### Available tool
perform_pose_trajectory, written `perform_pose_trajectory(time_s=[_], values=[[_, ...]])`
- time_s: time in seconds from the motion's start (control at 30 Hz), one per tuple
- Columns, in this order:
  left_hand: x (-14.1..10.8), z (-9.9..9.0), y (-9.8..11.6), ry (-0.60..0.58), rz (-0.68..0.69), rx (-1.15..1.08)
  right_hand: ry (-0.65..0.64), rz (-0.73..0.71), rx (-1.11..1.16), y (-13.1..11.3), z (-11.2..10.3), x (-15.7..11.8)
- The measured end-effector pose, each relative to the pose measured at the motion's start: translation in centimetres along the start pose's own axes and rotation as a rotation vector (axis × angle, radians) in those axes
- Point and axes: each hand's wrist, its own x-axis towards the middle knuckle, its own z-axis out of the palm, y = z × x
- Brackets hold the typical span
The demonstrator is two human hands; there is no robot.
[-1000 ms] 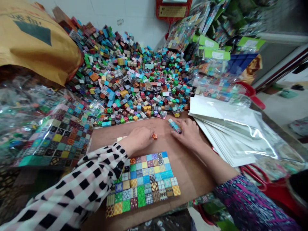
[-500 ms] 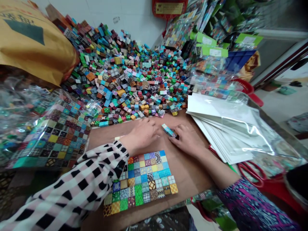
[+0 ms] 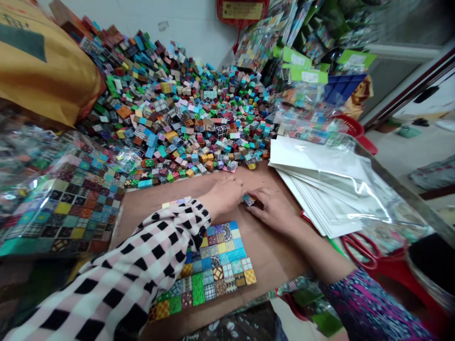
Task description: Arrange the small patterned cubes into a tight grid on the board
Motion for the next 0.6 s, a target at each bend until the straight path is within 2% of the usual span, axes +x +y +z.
perform_pose_trajectory(time_s=[0.4, 0.5, 0.6], values=[[0.0, 0.2, 0.3, -0.010, -0.020, -0.020, 0.077, 0.081, -0.094, 1.3, 0.1, -1.7], [-0.6, -0.6, -0.1, 0.004, -0.023, -0.050, 0.136, 0.144, -0.140, 1.0, -0.5, -1.8], [-1.8, -1.9, -1.3, -0.023, -0.066, -0.076, 0.105, 0.113, -0.173, -0.2, -1.2, -1.3]])
